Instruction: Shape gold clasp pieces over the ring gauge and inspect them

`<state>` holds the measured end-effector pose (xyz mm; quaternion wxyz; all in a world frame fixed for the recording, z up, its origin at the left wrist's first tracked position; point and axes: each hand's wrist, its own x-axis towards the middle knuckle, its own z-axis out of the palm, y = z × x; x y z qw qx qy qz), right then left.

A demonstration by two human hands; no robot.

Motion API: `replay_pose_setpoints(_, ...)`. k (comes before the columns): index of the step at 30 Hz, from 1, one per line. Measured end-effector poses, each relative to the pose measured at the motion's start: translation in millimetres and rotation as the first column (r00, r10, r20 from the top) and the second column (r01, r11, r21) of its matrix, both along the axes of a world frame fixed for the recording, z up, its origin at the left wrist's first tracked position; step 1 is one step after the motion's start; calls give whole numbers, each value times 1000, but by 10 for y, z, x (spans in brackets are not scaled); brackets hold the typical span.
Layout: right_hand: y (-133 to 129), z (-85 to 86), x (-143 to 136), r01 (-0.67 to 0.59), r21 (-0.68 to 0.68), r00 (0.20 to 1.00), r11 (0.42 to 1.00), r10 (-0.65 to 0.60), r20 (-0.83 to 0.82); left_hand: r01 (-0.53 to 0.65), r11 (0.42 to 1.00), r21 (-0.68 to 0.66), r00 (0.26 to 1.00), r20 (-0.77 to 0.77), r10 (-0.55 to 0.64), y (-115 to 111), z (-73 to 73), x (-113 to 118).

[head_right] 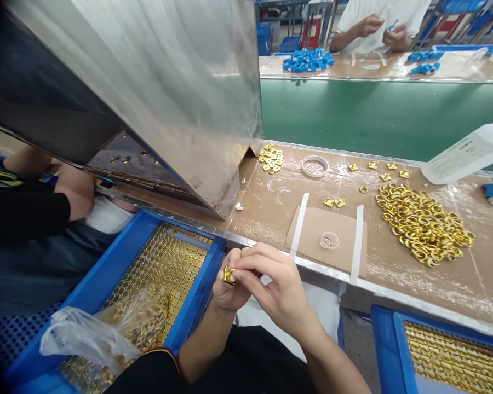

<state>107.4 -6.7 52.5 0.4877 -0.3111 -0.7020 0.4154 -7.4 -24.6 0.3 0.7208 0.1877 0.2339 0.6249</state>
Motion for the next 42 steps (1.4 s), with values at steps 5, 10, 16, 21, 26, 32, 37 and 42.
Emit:
replay_pose_setpoints(5,25,9,9,-13,-21,999,1000,14,43,14,998,-55,1000,27,-13,-11,-41,14)
replay_pose_setpoints(10,37,-15,-10,-5,-40,998,999,7,67,5,997,-81,998,61,0,-30,-94,22)
replay_pose_setpoints(16,23,-41,-9,0,-53,998,999,4,64,21,999,-48,996,92,-17,-31,-141,25)
replay_pose_setpoints(21,18,-43,-5,-8,-56,998,998,12,64,12,998,-59,997,76,-8,-19,-139,36)
replay_pose_setpoints(26,30,-55,9,-26,-89,997,996,32,76,6,995,-102,1000,20,-4,-17,-154,38)
replay_pose_setpoints(32,77,-32,13,-61,-130,994,990,72,80,-3,992,-124,999,38,8,-23,-188,22)
replay_pose_setpoints(37,75,-97,-48,45,-160,997,986,-33,72,50,978,-202,995,100,-30,21,-159,-25)
replay_pose_setpoints(42,21,-184,-98,191,-108,982,976,-188,34,46,964,-261,972,236,18,77,-62,-53)
